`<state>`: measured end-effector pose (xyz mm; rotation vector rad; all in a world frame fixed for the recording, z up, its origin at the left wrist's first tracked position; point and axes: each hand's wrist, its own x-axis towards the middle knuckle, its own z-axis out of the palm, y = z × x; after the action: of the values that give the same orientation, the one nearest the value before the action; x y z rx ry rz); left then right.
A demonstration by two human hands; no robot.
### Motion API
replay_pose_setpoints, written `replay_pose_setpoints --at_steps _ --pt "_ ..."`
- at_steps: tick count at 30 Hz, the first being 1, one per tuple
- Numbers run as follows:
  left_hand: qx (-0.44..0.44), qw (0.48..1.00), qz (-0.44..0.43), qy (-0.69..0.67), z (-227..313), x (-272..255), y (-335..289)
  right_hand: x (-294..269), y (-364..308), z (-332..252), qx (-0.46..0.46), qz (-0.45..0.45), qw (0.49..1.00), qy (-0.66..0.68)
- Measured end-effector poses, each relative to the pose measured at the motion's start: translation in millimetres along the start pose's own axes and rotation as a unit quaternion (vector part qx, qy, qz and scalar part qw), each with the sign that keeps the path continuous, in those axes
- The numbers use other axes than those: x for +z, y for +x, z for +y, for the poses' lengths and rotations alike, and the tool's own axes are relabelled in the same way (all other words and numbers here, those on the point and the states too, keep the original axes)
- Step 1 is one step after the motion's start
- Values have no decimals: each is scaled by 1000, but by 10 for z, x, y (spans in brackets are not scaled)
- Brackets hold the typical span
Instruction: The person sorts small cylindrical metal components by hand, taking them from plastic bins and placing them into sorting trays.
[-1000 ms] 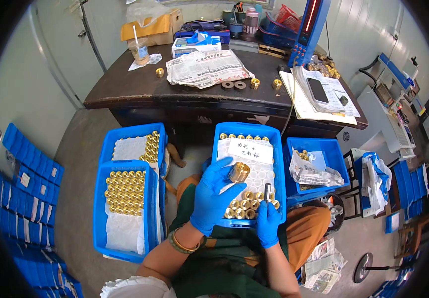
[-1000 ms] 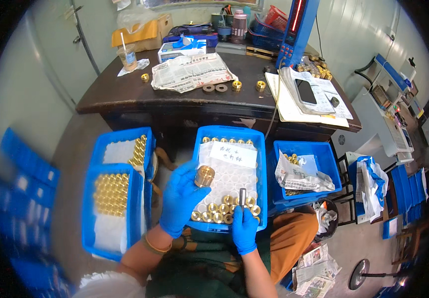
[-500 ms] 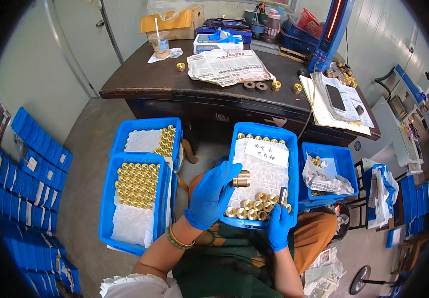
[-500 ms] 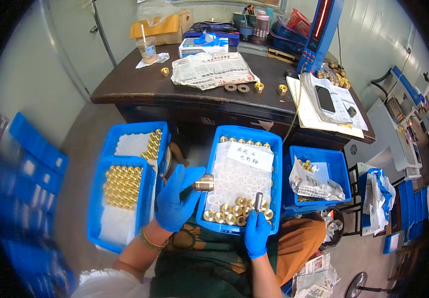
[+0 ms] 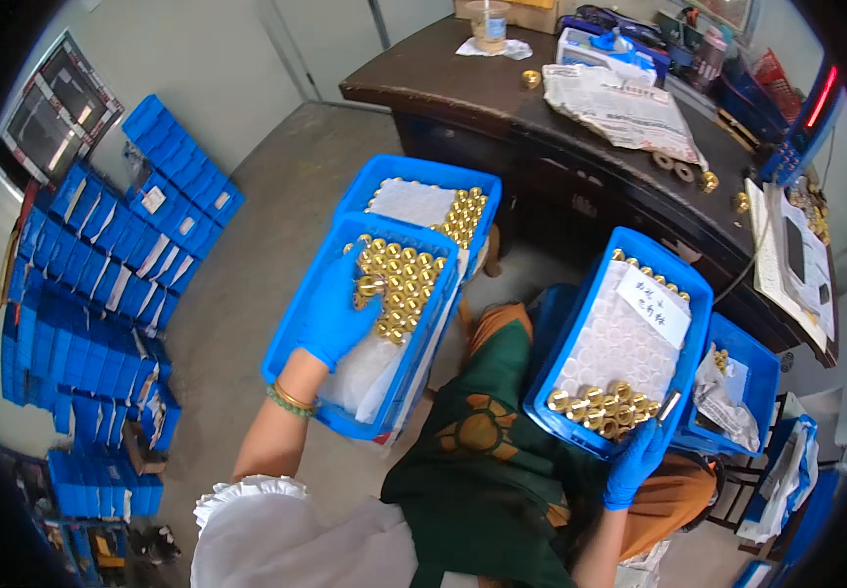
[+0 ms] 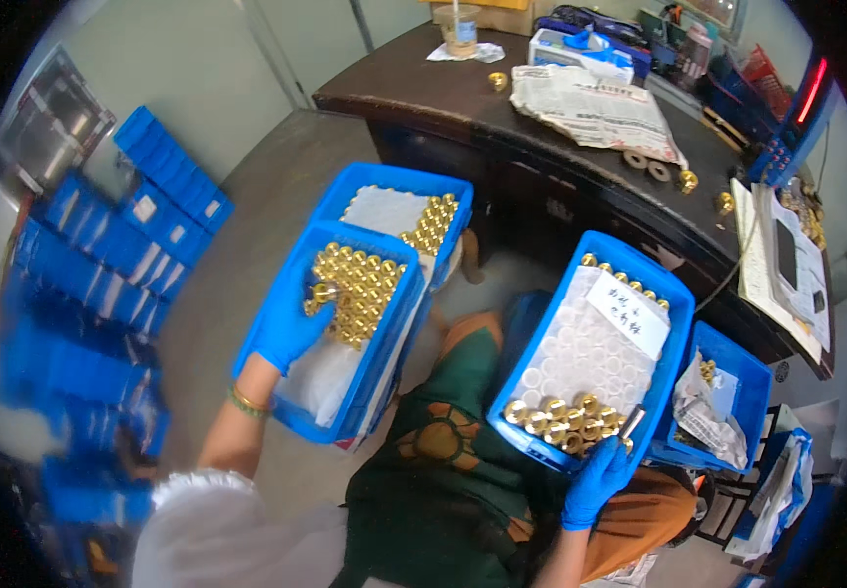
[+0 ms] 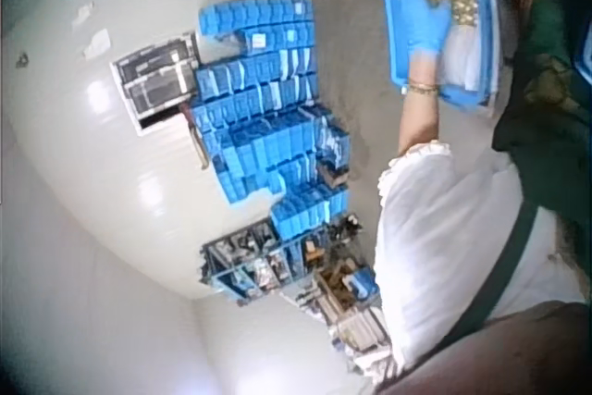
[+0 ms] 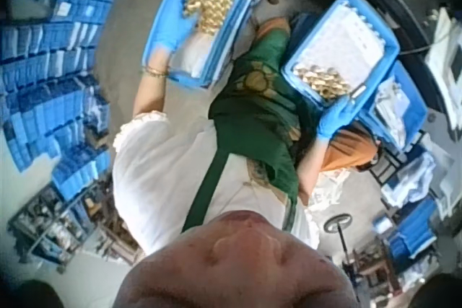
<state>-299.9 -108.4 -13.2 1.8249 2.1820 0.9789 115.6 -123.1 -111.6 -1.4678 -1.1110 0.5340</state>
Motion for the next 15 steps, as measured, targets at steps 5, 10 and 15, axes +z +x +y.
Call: replay_pose_setpoints --at_steps 5,10,15 --pt "-134 983 13 124 -794 -120 -230 14 -9 -124 56 -22 997 40" --pt "-88 962 -89 241 -1247 -7 -340 -94 -20 146 32 -33 999 -21" --pt "-254 965 5 -64 -1224 152 -224 -142 -51 88 121 -57 990 33"
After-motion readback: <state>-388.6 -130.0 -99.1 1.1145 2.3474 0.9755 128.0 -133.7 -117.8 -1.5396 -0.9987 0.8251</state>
